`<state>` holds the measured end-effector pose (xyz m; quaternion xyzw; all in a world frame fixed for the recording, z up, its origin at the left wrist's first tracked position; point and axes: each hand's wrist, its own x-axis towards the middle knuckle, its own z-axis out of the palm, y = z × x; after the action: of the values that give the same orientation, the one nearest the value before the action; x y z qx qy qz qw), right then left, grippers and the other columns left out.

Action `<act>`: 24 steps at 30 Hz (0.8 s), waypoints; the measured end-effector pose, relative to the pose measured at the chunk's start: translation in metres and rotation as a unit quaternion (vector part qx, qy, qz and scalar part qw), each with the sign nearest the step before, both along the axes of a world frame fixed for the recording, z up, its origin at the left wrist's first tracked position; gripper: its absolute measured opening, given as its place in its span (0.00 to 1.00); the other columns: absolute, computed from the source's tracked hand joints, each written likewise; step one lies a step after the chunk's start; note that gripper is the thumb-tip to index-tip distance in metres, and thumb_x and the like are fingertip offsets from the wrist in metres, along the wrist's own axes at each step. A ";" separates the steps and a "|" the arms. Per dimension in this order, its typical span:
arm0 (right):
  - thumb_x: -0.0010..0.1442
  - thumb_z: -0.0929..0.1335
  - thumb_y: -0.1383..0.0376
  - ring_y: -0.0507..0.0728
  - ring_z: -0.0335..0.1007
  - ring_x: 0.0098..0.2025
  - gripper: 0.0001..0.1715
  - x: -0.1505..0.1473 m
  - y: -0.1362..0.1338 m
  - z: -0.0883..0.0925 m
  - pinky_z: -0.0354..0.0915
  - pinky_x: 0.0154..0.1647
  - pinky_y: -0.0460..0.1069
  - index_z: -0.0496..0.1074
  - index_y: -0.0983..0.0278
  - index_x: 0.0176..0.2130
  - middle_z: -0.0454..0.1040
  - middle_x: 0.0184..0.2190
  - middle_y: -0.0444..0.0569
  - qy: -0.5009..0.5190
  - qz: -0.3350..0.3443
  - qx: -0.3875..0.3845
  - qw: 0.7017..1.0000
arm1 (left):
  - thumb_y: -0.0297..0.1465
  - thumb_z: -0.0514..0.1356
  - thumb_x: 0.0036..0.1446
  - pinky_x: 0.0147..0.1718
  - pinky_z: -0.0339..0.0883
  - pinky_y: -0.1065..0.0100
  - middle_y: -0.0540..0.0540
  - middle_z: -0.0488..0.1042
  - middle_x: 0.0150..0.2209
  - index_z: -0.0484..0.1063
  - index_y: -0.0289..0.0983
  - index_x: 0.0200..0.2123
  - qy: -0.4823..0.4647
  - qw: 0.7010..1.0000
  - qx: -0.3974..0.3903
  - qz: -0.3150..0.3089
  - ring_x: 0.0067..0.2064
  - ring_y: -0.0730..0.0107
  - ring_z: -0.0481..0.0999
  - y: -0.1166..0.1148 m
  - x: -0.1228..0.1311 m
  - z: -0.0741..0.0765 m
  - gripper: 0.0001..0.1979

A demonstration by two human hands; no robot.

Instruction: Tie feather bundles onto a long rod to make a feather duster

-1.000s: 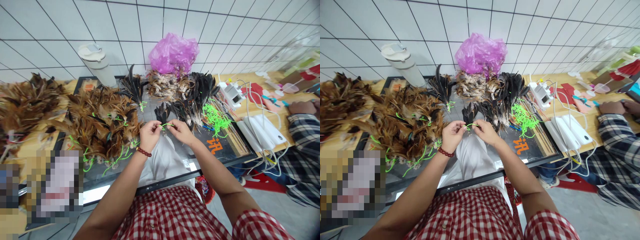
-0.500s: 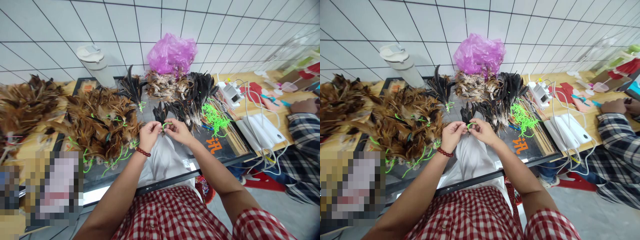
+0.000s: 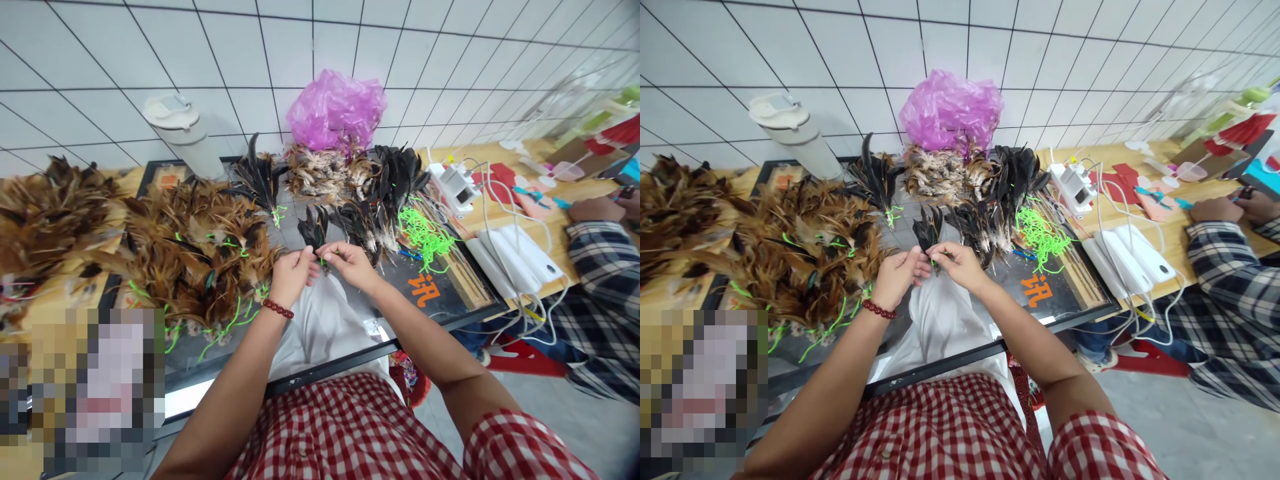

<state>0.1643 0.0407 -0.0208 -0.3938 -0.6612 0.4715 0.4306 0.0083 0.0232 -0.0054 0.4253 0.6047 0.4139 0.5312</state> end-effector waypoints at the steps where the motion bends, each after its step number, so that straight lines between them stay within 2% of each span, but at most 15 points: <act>1: 0.60 0.66 0.56 0.54 0.71 0.46 0.13 -0.002 0.000 0.000 0.64 0.50 0.51 0.71 0.63 0.34 0.76 0.40 0.49 0.026 0.016 -0.010 0.999 | 0.44 0.59 0.54 0.19 0.68 0.71 0.44 0.75 0.23 0.72 0.32 0.30 -0.048 0.998 -0.034 -0.002 0.23 0.68 0.76 0.000 0.000 0.003 0.18; 4: 0.60 0.65 0.55 0.54 0.71 0.45 0.14 -0.003 -0.001 0.001 0.65 0.47 0.51 0.69 0.63 0.36 0.75 0.42 0.51 0.044 0.014 -0.019 0.999 | 0.38 0.62 0.52 0.21 0.70 0.71 0.46 0.75 0.26 0.70 0.32 0.36 -0.136 0.988 -0.076 0.005 0.25 0.69 0.78 0.000 0.002 0.010 0.14; 7: 0.59 0.66 0.55 0.54 0.71 0.39 0.16 0.000 -0.002 0.007 0.65 0.41 0.50 0.69 0.64 0.40 0.74 0.39 0.51 -0.089 -0.083 0.036 0.992 | 0.33 0.63 0.51 0.17 0.66 0.74 0.49 0.73 0.29 0.68 0.33 0.38 -0.150 0.986 -0.059 0.034 0.22 0.74 0.75 0.000 0.005 0.010 0.13; 9: 0.58 0.66 0.53 0.55 0.70 0.37 0.16 0.000 -0.001 0.011 0.64 0.39 0.50 0.71 0.64 0.37 0.74 0.34 0.52 -0.236 -0.130 0.082 0.959 | 0.31 0.62 0.51 0.14 0.64 0.75 0.51 0.71 0.28 0.67 0.33 0.38 -0.147 0.987 -0.042 0.053 0.19 0.77 0.72 0.001 0.007 0.006 0.11; 11: 0.57 0.67 0.51 0.57 0.70 0.36 0.18 -0.004 0.000 0.014 0.62 0.39 0.51 0.72 0.64 0.33 0.74 0.31 0.53 -0.363 -0.133 0.106 0.916 | 0.31 0.61 0.52 0.13 0.63 0.75 0.51 0.70 0.28 0.66 0.33 0.38 -0.135 0.989 -0.022 0.061 0.18 0.78 0.71 0.001 0.008 -0.001 0.11; 14: 0.55 0.68 0.55 0.60 0.71 0.34 0.14 -0.012 0.004 0.021 0.61 0.35 0.51 0.74 0.64 0.31 0.75 0.30 0.56 -0.481 -0.112 0.093 0.865 | 0.33 0.61 0.51 0.13 0.64 0.75 0.49 0.71 0.32 0.67 0.34 0.38 -0.099 0.993 0.023 0.066 0.19 0.79 0.70 0.002 0.010 -0.012 0.12; 16: 0.54 0.69 0.59 0.60 0.71 0.32 0.10 -0.013 0.010 0.031 0.60 0.32 0.50 0.75 0.64 0.29 0.76 0.28 0.56 -0.520 -0.095 0.066 0.846 | 0.34 0.61 0.51 0.13 0.63 0.76 0.48 0.72 0.35 0.68 0.34 0.39 -0.073 0.993 0.055 0.075 0.19 0.80 0.70 0.002 0.010 -0.019 0.13; 18: 0.53 0.68 0.61 0.59 0.71 0.31 0.09 -0.012 0.019 0.047 0.58 0.31 0.49 0.75 0.63 0.27 0.75 0.25 0.53 -0.517 -0.089 0.053 0.850 | 0.35 0.61 0.51 0.13 0.63 0.76 0.47 0.72 0.36 0.68 0.35 0.39 -0.052 0.993 0.069 0.077 0.20 0.80 0.70 0.002 0.010 -0.023 0.13; 21: 0.55 0.66 0.62 0.55 0.69 0.28 0.11 -0.017 0.041 0.070 0.57 0.30 0.47 0.74 0.64 0.26 0.74 0.22 0.49 -0.453 -0.101 0.071 0.883 | 0.33 0.60 0.52 0.12 0.62 0.77 0.46 0.73 0.36 0.68 0.35 0.40 -0.029 0.996 0.065 0.050 0.19 0.80 0.70 0.001 0.010 -0.024 0.12; 24: 0.55 0.66 0.61 0.52 0.66 0.25 0.14 -0.040 0.071 0.075 0.57 0.28 0.45 0.73 0.66 0.24 0.72 0.20 0.46 -0.380 -0.077 0.035 0.921 | 0.30 0.59 0.53 0.12 0.62 0.77 0.46 0.73 0.36 0.68 0.34 0.40 -0.012 0.997 0.059 0.039 0.19 0.80 0.70 0.001 0.011 -0.020 0.11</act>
<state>0.1245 0.1112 0.0543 -0.5777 -0.7589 0.2284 0.1954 0.0191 0.0240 -0.0257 0.4269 0.5892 0.4739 0.4960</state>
